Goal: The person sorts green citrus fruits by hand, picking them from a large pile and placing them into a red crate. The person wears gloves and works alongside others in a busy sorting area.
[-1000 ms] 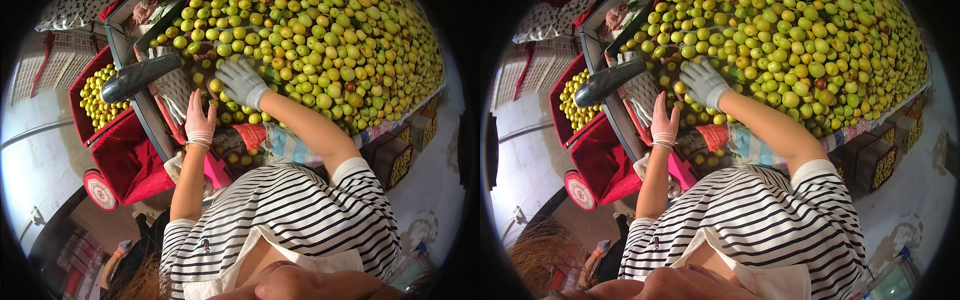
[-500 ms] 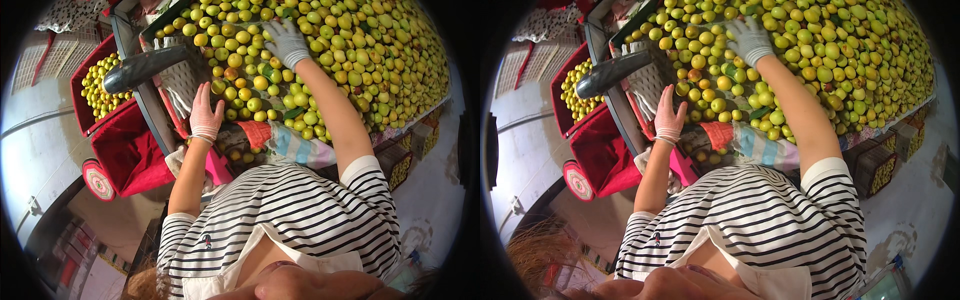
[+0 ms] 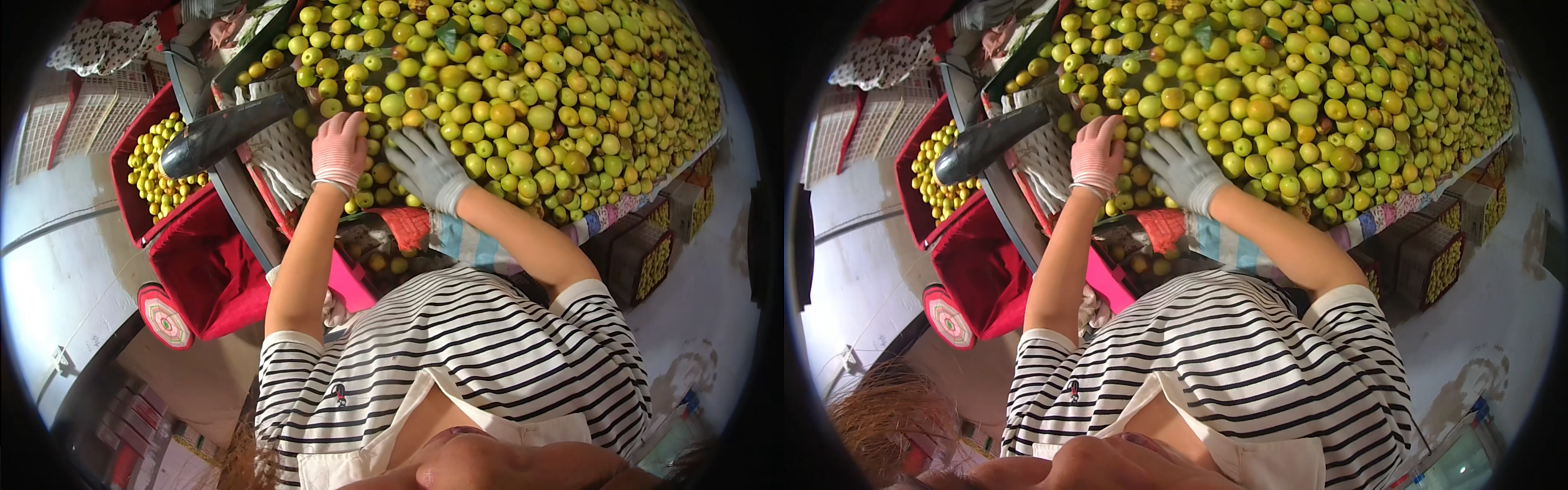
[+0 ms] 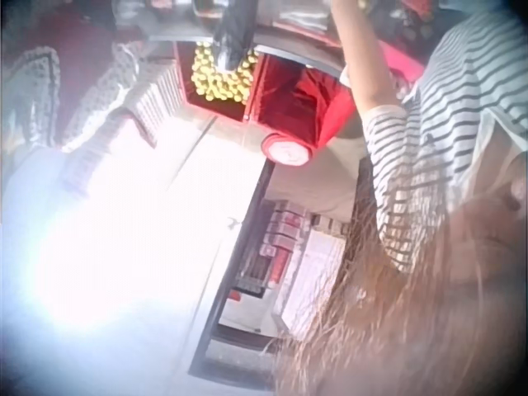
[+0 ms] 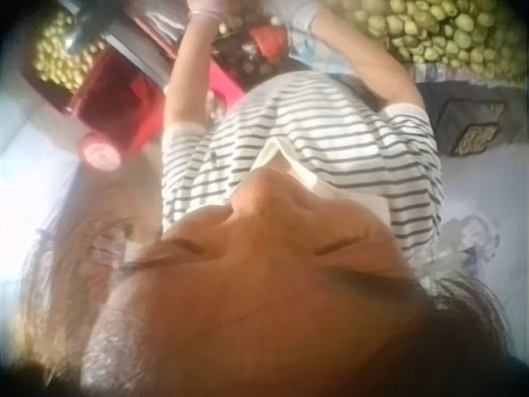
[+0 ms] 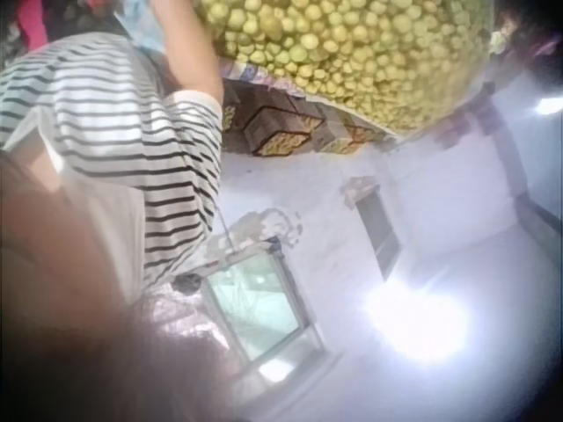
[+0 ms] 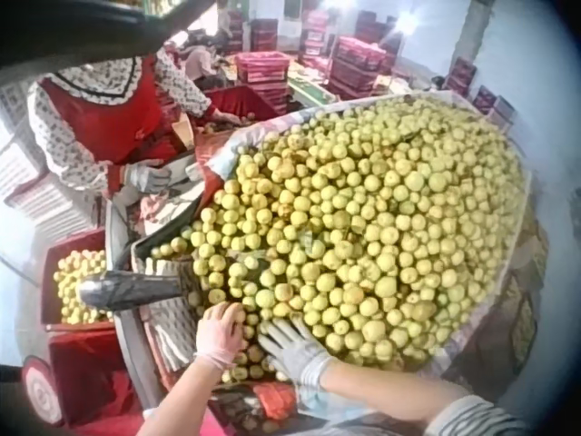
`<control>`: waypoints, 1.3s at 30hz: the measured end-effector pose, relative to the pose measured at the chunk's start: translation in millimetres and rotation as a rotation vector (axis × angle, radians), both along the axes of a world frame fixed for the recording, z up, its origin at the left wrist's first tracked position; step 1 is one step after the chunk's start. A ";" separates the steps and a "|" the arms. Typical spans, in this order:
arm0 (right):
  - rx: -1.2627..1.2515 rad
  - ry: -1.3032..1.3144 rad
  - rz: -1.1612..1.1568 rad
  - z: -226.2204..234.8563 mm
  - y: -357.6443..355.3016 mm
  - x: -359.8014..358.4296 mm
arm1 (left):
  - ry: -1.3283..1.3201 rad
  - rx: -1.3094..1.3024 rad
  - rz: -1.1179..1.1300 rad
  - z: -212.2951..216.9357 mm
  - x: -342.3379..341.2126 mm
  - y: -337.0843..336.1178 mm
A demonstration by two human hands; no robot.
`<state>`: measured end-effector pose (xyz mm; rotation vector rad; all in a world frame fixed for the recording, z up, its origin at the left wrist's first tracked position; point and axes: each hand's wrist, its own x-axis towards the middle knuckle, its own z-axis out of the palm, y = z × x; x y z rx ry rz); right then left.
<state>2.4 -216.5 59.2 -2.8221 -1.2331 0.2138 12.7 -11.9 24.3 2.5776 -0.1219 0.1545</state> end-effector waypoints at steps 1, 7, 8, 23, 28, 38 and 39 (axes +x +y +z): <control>0.120 0.029 -0.019 0.9 -10.8 -14.0 | 0.008 -0.011 0.013 2.9 -1.8 3.4; -0.123 0.228 0.113 6.0 -55.4 -25.8 | 0.118 -0.226 0.166 -3.5 -32.6 26.8; -0.124 0.184 0.136 4.6 -52.9 -23.9 | 0.081 -0.217 0.168 -5.1 -38.7 29.0; 0.163 0.122 0.219 -14.0 84.2 21.5 | -0.014 -0.369 0.297 6.2 -71.0 30.1; 0.255 -0.056 -0.049 9.3 51.4 131.6 | 0.022 -0.301 0.258 12.9 -87.8 32.9; -0.191 -0.097 -0.375 -4.9 29.1 178.4 | 0.087 -0.278 0.168 19.3 -70.6 -2.6; -0.172 -0.150 -0.354 -9.0 39.9 169.9 | 0.071 -0.284 0.152 17.2 -68.6 -5.4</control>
